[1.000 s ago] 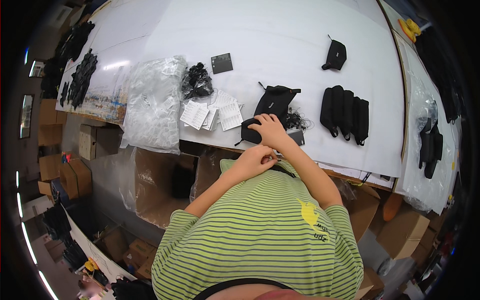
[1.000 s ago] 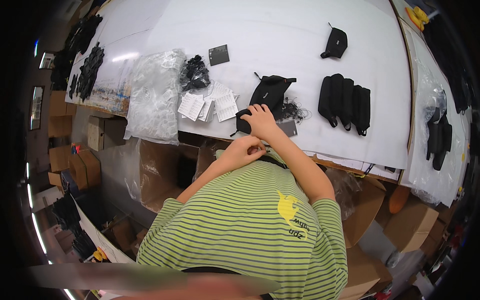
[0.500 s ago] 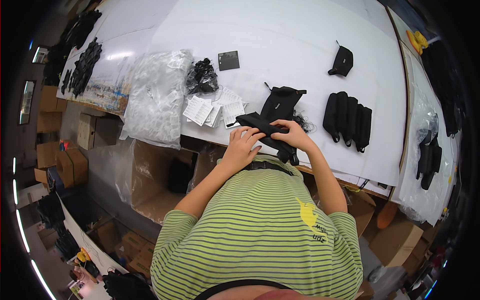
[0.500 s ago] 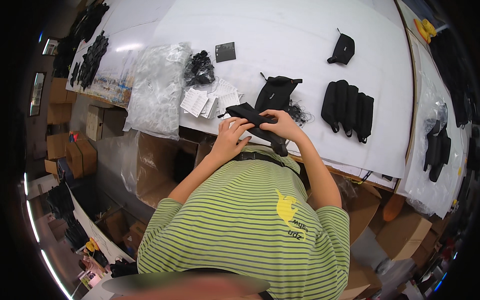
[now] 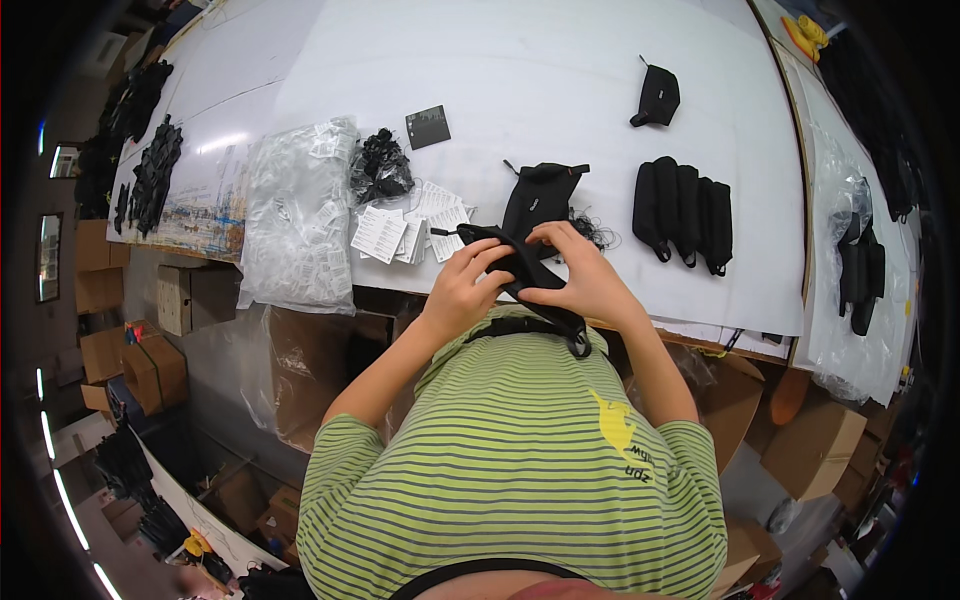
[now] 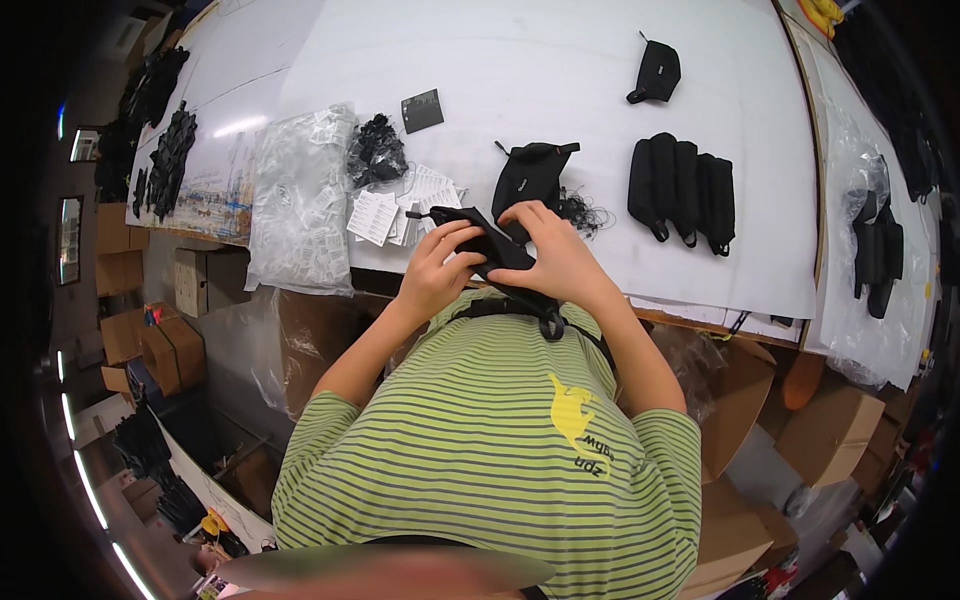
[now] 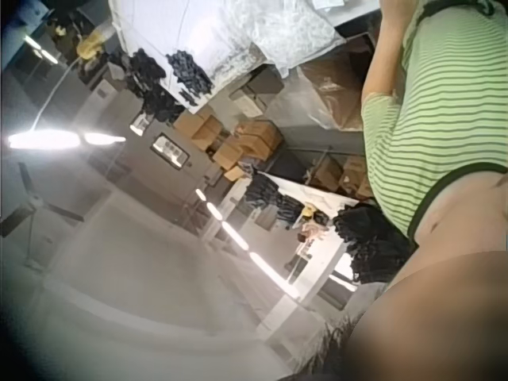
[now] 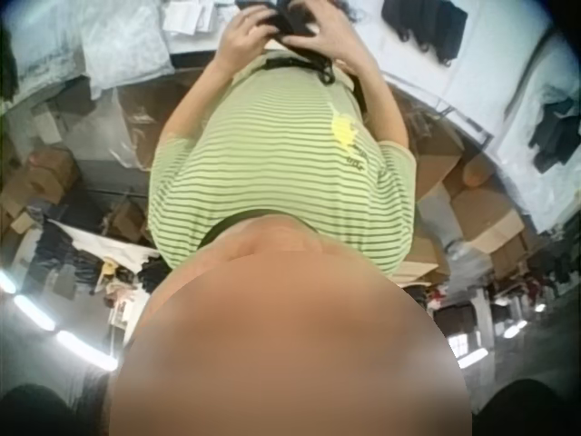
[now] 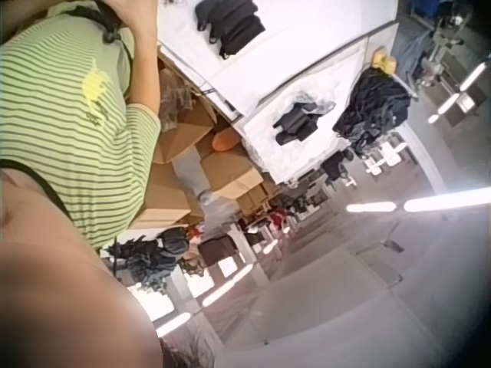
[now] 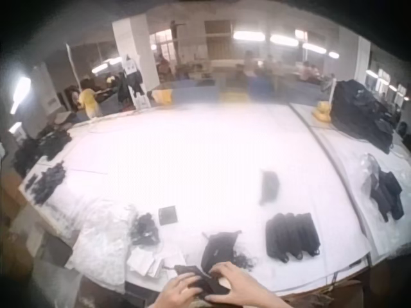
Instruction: The recorder is packing small black electronic cases or components into plastic bags and organizing them on a table, including applying or checking labels.
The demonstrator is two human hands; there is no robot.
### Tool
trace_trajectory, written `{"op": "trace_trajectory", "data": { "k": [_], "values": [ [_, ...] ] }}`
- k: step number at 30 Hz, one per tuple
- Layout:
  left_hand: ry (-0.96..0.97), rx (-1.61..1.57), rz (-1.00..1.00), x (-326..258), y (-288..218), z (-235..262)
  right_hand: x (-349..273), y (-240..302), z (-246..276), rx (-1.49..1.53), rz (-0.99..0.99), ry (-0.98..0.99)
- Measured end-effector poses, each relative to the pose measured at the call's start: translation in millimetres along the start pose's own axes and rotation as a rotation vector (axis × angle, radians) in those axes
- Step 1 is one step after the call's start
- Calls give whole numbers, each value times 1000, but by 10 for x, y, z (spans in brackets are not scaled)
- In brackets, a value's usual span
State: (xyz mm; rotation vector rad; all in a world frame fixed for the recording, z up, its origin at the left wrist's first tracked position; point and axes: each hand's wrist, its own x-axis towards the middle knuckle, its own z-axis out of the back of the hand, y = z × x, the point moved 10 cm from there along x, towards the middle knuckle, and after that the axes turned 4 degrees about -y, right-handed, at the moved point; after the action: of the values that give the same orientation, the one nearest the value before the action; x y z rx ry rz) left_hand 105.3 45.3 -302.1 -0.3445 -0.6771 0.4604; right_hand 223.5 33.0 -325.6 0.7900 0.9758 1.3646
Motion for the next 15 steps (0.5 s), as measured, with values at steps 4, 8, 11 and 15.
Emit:
{"op": "trace_trajectory", "data": {
  "k": [4, 8, 11, 15],
  "values": [
    [26, 38, -36, 27, -107, 128, -72, 221, 191, -85, 60, -137],
    [-44, 85, -79, -11, -194, 277, -143, 398, 117, -297, 213, -143],
    [-66, 97, -93, -25, -239, 348, -167, 485, 46, -324, 262, -129],
    [-31, 17, -18, -10, -181, 373, -186, 472, -30, -394, 264, -148]
  ]
}}
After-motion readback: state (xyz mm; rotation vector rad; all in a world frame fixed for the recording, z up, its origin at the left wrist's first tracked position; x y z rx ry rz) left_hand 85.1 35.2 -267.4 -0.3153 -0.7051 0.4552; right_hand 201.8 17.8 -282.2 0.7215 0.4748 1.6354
